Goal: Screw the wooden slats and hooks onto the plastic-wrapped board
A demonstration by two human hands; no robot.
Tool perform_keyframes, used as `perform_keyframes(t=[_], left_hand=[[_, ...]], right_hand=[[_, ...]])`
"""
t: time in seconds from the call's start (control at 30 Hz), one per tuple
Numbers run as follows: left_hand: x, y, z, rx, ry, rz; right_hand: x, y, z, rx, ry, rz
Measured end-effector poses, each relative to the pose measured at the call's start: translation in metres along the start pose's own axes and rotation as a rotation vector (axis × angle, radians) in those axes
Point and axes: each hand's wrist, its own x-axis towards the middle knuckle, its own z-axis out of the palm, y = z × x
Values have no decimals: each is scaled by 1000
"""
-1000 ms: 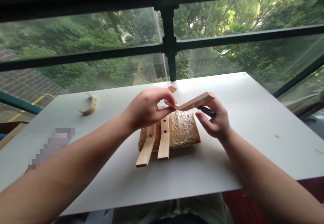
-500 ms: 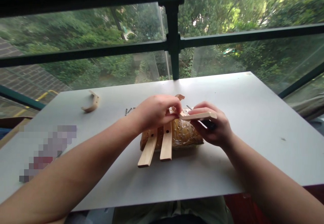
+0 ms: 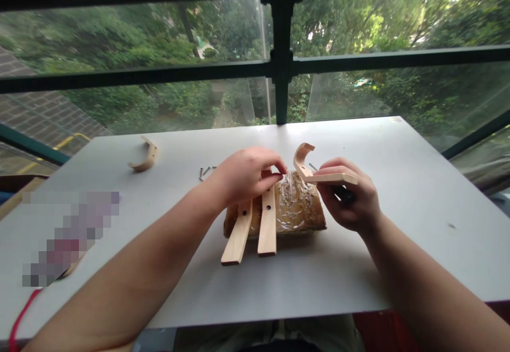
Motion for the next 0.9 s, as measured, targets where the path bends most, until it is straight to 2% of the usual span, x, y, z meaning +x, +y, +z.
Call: perform_keyframes(t=[0.2, 0.33, 0.47, 0.9], left_hand=[[-2, -3, 10, 85, -88, -31], [-1, -3, 11, 89, -85, -30], [-2, -2, 12, 115, -65, -63], [-1, 7, 3, 140, -152, -130]], right_hand=[[3, 2, -3, -40, -219, -25], [4, -4, -3, -78, -404, -60], [4, -10, -2, -116, -507, -84], [3, -14, -6, -104, -570, -55]])
